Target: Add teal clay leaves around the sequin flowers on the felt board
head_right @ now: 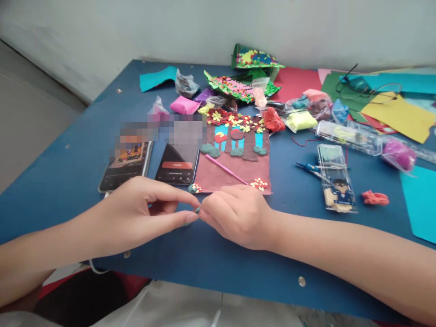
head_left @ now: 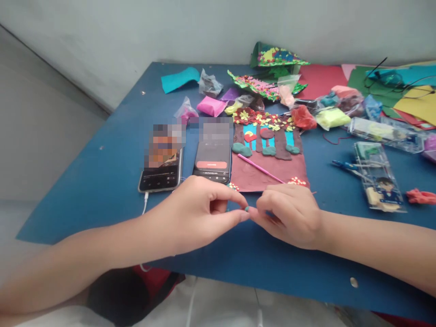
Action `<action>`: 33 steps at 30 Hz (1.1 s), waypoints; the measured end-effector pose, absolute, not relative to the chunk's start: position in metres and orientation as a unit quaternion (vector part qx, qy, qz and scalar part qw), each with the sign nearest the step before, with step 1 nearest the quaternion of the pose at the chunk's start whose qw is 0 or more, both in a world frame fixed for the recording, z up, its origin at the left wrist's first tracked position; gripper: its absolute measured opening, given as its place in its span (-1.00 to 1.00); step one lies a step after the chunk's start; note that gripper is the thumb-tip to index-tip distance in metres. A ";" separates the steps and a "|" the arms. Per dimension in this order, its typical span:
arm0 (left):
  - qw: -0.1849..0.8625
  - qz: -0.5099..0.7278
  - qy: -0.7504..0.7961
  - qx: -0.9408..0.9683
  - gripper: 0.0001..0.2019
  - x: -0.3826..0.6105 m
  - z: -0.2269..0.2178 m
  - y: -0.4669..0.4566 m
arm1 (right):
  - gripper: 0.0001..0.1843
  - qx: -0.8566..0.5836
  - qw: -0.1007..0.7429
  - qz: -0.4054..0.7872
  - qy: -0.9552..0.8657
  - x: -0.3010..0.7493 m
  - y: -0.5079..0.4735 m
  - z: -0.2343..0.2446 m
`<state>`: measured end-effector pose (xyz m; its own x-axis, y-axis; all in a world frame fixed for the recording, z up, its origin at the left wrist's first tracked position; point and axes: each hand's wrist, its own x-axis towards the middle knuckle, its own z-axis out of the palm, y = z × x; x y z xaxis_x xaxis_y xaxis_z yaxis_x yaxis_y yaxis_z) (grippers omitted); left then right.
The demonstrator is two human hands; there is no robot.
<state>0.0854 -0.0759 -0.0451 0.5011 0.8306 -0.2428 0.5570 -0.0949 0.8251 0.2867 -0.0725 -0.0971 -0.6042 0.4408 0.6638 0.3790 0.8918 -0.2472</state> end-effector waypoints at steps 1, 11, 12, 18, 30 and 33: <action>0.477 0.143 0.482 0.721 -0.81 0.086 -0.045 -0.075 | -0.77 -0.229 0.382 0.038 -0.895 0.287 -0.072 -0.097; 0.516 0.126 0.472 0.704 -0.75 0.080 -0.051 -0.063 | -0.85 -0.249 0.379 0.051 -0.890 0.288 -0.072 -0.096; 0.511 0.127 0.469 0.709 -0.74 0.080 -0.052 -0.062 | -0.89 -0.251 0.378 0.065 -0.889 0.288 -0.073 -0.096; 0.529 0.115 0.472 0.696 -0.72 0.079 -0.054 -0.061 | -0.85 -0.261 0.371 0.076 -0.888 0.288 -0.073 -0.098; 0.498 0.089 0.442 0.741 -0.64 0.080 -0.040 -0.056 | -0.87 -0.245 0.367 0.044 -0.896 0.291 -0.072 -0.096; 0.398 0.121 0.462 0.783 -0.69 0.076 -0.041 -0.059 | -0.92 -0.269 0.365 0.026 -0.891 0.291 -0.070 -0.094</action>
